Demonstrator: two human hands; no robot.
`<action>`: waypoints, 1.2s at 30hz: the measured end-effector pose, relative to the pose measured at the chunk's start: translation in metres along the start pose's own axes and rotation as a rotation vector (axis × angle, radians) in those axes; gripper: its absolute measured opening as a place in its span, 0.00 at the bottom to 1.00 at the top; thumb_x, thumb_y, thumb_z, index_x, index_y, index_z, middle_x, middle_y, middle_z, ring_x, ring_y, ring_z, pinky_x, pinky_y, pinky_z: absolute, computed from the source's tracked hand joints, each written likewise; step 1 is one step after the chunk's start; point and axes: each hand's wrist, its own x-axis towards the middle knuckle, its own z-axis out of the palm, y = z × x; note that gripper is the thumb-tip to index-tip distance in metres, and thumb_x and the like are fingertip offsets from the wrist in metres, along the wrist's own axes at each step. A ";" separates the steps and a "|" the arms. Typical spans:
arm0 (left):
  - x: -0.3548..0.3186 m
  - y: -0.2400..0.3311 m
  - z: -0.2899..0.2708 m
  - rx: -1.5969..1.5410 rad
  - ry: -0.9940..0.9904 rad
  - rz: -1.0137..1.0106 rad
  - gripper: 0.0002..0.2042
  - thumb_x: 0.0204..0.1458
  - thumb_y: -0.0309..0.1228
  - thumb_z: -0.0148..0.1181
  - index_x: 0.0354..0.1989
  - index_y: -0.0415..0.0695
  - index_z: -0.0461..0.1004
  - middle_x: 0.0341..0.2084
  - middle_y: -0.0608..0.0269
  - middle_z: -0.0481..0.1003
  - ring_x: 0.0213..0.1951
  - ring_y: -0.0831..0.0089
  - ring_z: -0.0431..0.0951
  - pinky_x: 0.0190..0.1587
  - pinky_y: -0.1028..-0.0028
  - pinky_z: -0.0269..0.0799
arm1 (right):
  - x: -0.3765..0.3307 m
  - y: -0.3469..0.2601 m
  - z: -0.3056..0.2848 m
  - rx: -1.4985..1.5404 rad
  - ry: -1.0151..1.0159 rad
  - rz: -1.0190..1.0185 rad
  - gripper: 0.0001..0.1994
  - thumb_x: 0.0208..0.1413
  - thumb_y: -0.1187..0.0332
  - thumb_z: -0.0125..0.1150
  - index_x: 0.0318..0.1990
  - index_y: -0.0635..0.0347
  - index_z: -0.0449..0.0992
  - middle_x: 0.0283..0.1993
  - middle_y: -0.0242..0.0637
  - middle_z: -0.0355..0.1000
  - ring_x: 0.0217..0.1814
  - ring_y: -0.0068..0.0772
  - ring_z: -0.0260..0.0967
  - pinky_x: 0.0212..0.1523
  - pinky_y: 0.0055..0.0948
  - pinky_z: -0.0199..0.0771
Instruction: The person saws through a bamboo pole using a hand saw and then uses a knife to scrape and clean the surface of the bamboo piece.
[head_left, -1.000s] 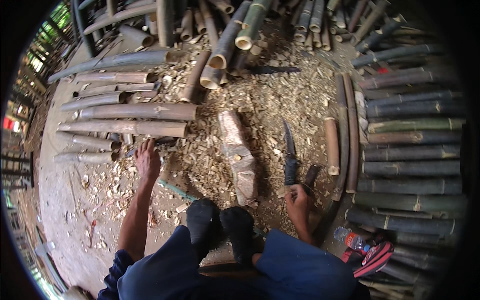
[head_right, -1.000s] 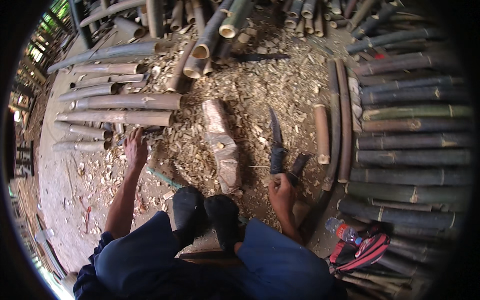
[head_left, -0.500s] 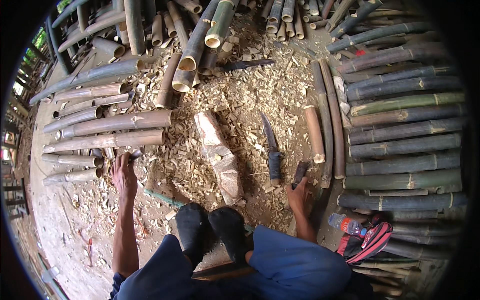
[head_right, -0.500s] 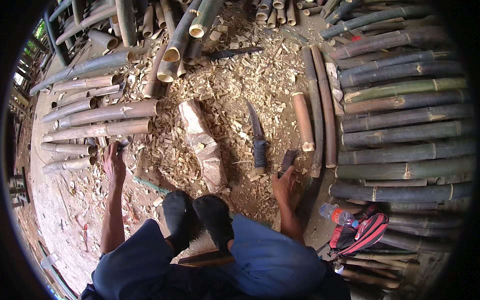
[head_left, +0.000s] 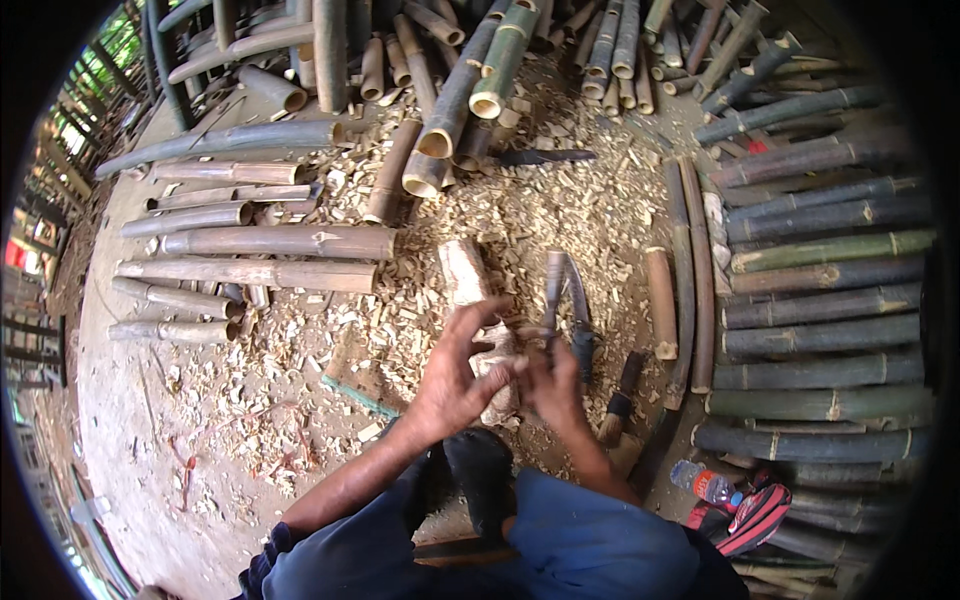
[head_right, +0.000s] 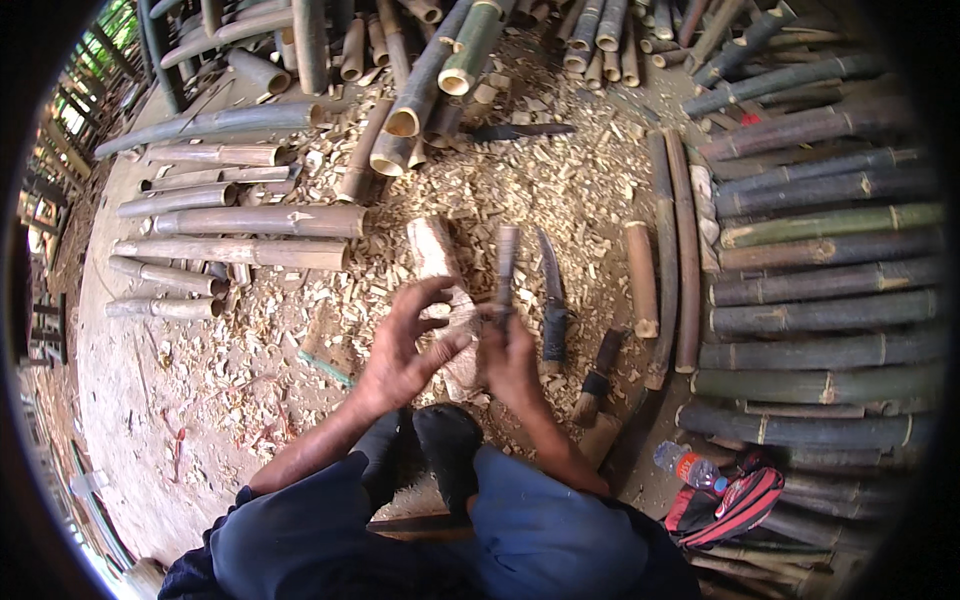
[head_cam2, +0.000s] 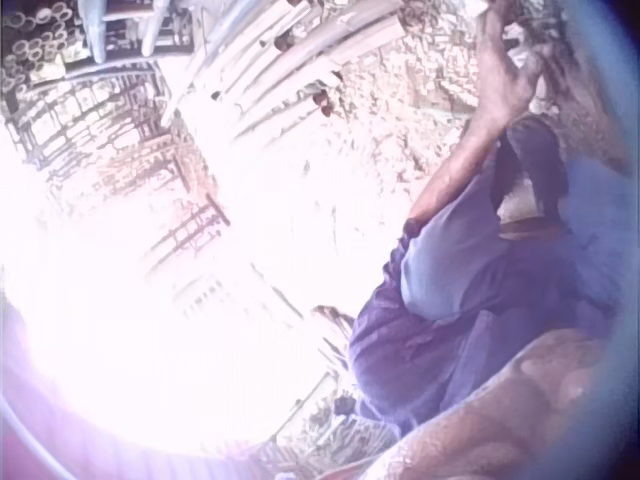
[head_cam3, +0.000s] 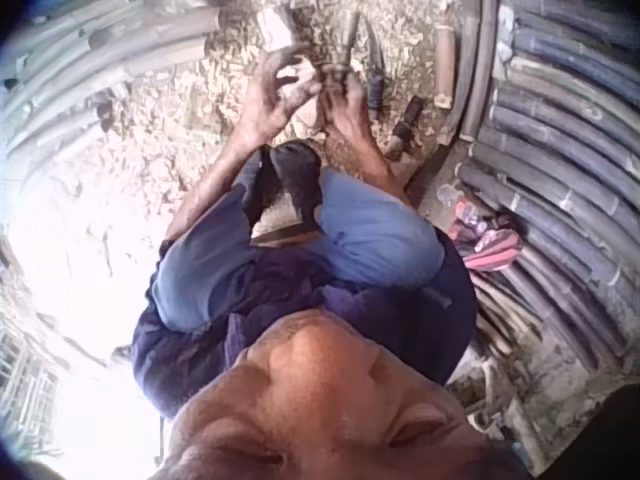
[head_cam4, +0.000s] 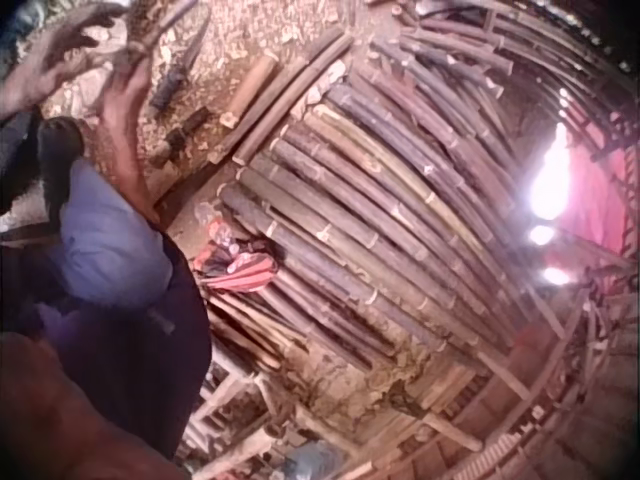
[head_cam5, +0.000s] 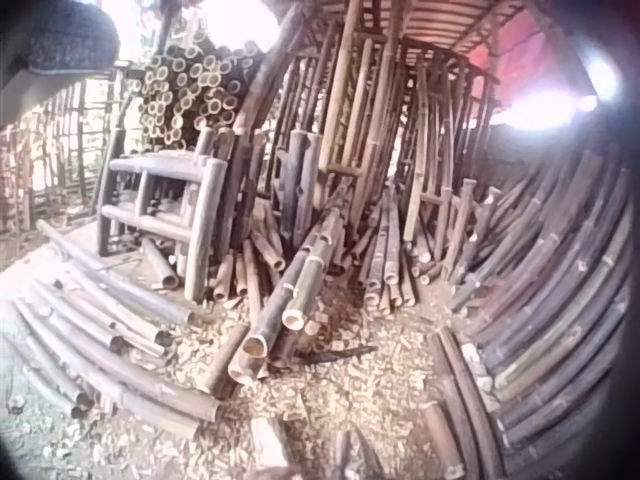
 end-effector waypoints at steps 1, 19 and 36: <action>-0.008 0.000 -0.007 0.109 -0.044 -0.006 0.30 0.57 0.31 0.70 0.66 0.35 0.66 0.61 0.48 0.68 0.64 0.59 0.69 0.61 0.57 0.75 | 0.013 0.019 -0.020 -0.396 0.171 -0.163 0.11 0.71 0.65 0.51 0.51 0.63 0.74 0.27 0.31 0.67 0.27 0.30 0.68 0.28 0.38 0.70; -0.028 -0.178 -0.288 -0.436 1.118 -0.425 0.19 0.52 0.31 0.70 0.51 0.38 0.75 0.45 0.51 0.76 0.44 0.58 0.80 0.44 0.58 0.79 | 0.031 0.059 -0.072 -0.929 0.230 -0.101 0.22 0.66 0.60 0.57 0.61 0.65 0.70 0.51 0.54 0.72 0.51 0.56 0.73 0.54 0.48 0.73; -0.017 -0.095 -0.279 -0.837 1.015 -0.112 0.15 0.60 0.38 0.63 0.47 0.40 0.75 0.40 0.55 0.78 0.40 0.64 0.81 0.48 0.61 0.84 | 0.021 0.059 0.013 -1.274 -0.081 0.000 0.55 0.52 0.34 0.64 0.73 0.73 0.51 0.59 0.61 0.73 0.60 0.58 0.71 0.63 0.57 0.58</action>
